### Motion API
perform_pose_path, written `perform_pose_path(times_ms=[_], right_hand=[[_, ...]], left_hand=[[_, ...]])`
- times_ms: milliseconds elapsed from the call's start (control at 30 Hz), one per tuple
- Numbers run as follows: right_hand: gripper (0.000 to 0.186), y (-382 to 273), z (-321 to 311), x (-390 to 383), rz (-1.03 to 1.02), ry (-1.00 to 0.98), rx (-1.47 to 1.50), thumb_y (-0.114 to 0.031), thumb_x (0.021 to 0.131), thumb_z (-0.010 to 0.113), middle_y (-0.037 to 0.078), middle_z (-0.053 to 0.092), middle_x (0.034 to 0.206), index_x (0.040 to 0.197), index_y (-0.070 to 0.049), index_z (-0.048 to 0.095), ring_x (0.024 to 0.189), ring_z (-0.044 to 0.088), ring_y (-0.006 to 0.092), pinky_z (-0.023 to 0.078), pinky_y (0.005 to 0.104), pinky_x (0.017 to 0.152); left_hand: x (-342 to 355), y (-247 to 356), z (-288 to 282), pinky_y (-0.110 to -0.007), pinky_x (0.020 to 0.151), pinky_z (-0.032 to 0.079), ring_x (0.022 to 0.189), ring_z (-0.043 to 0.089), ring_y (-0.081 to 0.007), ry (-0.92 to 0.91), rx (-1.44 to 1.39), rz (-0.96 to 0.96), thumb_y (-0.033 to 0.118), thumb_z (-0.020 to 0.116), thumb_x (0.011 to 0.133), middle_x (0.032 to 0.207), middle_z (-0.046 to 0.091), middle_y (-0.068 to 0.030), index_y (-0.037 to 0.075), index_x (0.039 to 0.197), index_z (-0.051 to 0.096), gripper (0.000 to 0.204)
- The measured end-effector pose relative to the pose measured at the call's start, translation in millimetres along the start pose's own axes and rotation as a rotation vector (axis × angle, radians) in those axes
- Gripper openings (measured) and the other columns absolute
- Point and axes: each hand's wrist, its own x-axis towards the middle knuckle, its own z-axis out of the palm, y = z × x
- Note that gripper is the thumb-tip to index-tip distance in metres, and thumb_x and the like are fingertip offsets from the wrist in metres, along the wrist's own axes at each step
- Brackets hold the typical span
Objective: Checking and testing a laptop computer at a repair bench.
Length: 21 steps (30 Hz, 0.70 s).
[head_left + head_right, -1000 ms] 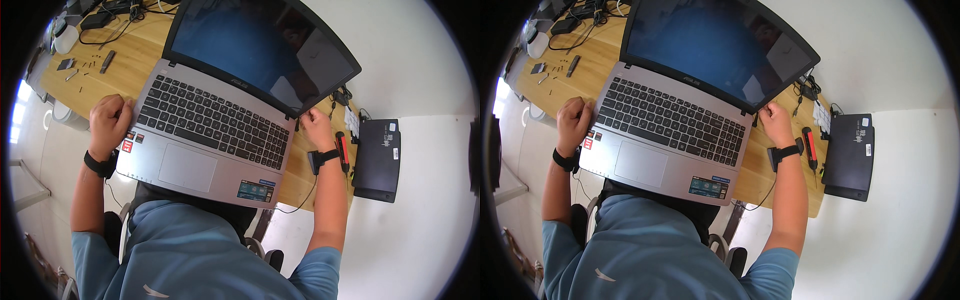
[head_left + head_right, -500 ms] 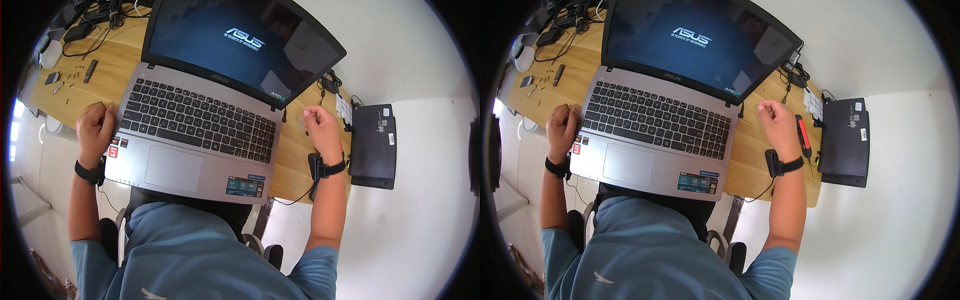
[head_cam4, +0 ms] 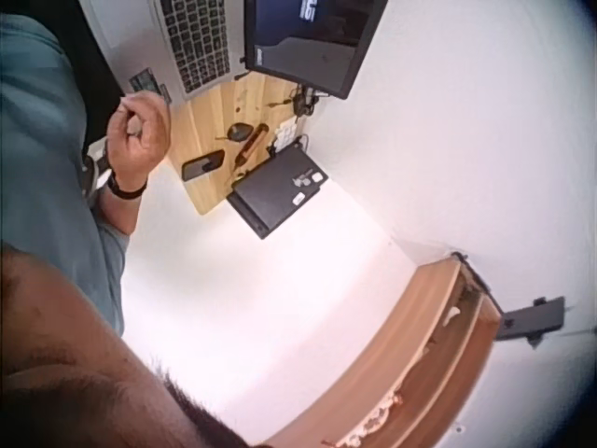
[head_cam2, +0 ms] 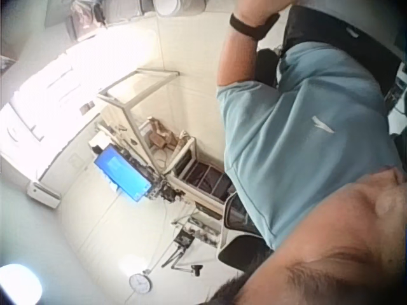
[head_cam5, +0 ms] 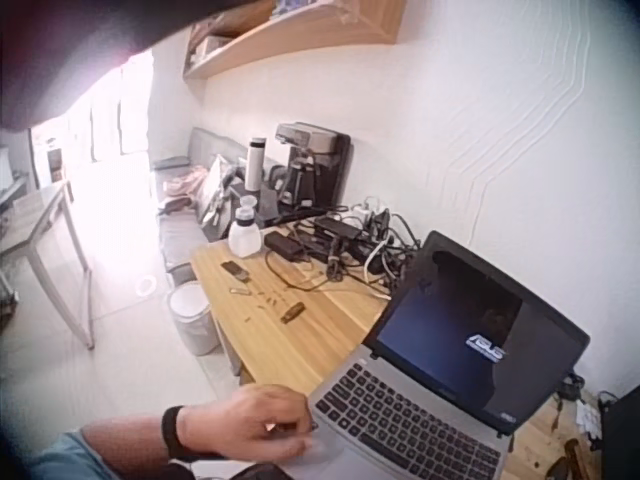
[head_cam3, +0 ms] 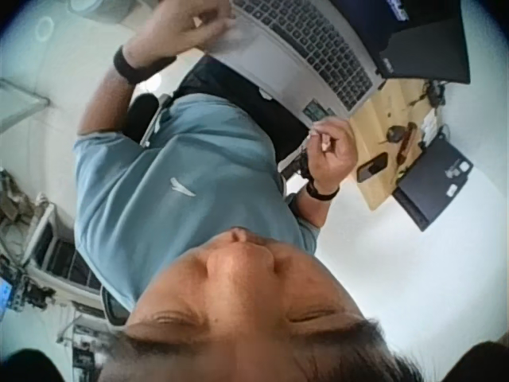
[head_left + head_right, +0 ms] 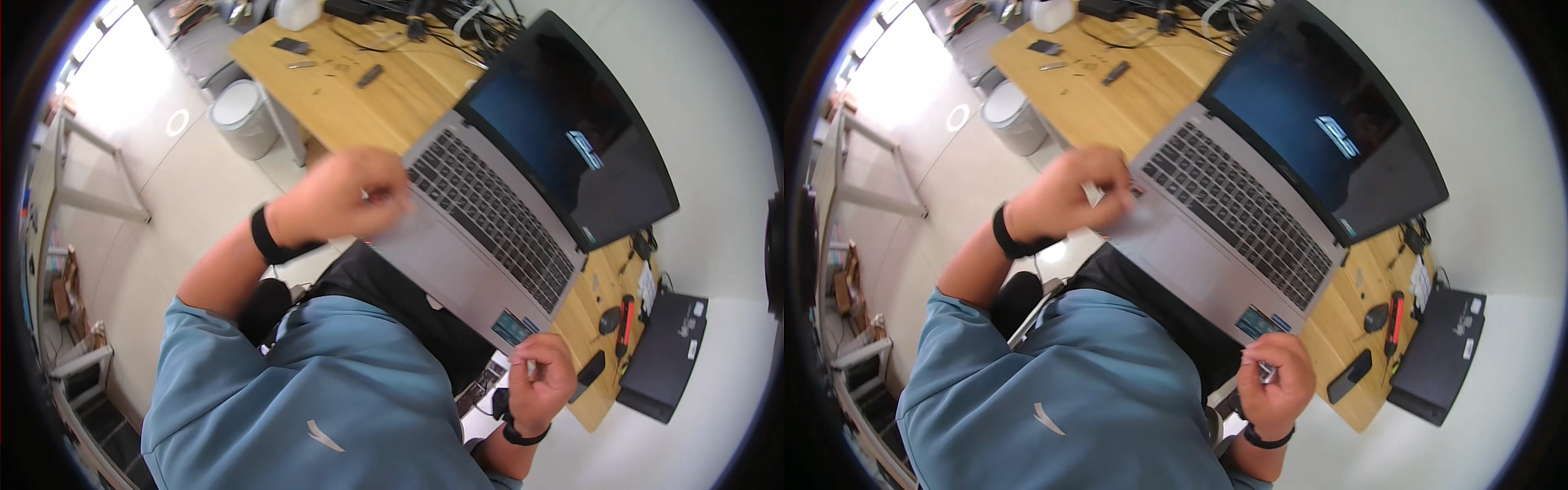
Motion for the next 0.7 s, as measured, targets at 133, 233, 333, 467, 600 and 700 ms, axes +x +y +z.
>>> perform_pose_path(times_ms=[133,233,333,467,600,700], right_hand=[[0.022,-8,56,4,-0.028,-0.116,0.172,0.014,0.076,0.071,0.013,0.072,0.092,0.090,-0.002,0.069,0.081,0.069,0.0227,0.055,0.0309,0.074],[0.022,-16,73,4,0.029,-0.158,0.259,0.016,0.078,0.071,0.013,0.073,0.095,0.090,-0.002,0.064,0.084,0.070,0.0198,0.056,0.0302,0.076],[0.026,-22,78,-1,0.140,-0.168,0.445,0.016,0.082,0.072,0.013,0.073,0.100,0.091,-0.002,0.057,0.089,0.070,0.0179,0.057,0.0302,0.080],[0.031,-27,76,-7,0.219,-0.203,0.656,0.017,0.088,0.073,0.015,0.073,0.104,0.094,-0.004,0.051,0.094,0.070,0.0179,0.058,0.0311,0.085],[0.030,-30,74,-10,0.248,-0.217,0.739,0.016,0.092,0.072,0.015,0.073,0.104,0.095,-0.004,0.050,0.094,0.071,0.0163,0.059,0.0301,0.084],[0.028,-30,75,-13,0.281,-0.186,0.775,0.016,0.093,0.071,0.016,0.073,0.104,0.095,-0.003,0.050,0.093,0.071,0.0159,0.060,0.0298,0.084]], left_hand=[[-26,61,36,-0.045,0.085,0.056,0.096,0.068,-0.0365,-0.208,-0.087,0.250,0.017,0.076,0.095,0.104,0.069,-0.0137,0.005,0.110,0.071,0.020],[-38,74,51,-0.043,0.086,0.057,0.099,0.068,-0.0344,-0.252,-0.114,0.323,0.015,0.073,0.100,0.109,0.070,-0.0125,0.004,0.115,0.072,0.019],[-44,72,50,-0.041,0.084,0.057,0.098,0.068,-0.0314,-0.234,-0.084,0.384,0.011,0.071,0.099,0.111,0.069,-0.0119,0.003,0.115,0.073,0.018],[-45,72,45,-0.040,0.080,0.057,0.093,0.068,-0.0290,-0.204,-0.055,0.484,0.010,0.073,0.096,0.110,0.069,-0.0113,0.002,0.113,0.075,0.019],[-43,71,47,-0.040,0.075,0.057,0.088,0.069,-0.0300,-0.204,-0.084,0.508,0.008,0.074,0.092,0.108,0.071,-0.0132,0.001,0.111,0.075,0.020],[-43,72,46,-0.039,0.073,0.056,0.087,0.069,-0.0294,-0.213,0.012,0.549,0.008,0.074,0.089,0.108,0.071,-0.0136,0.000,0.111,0.075,0.023]])
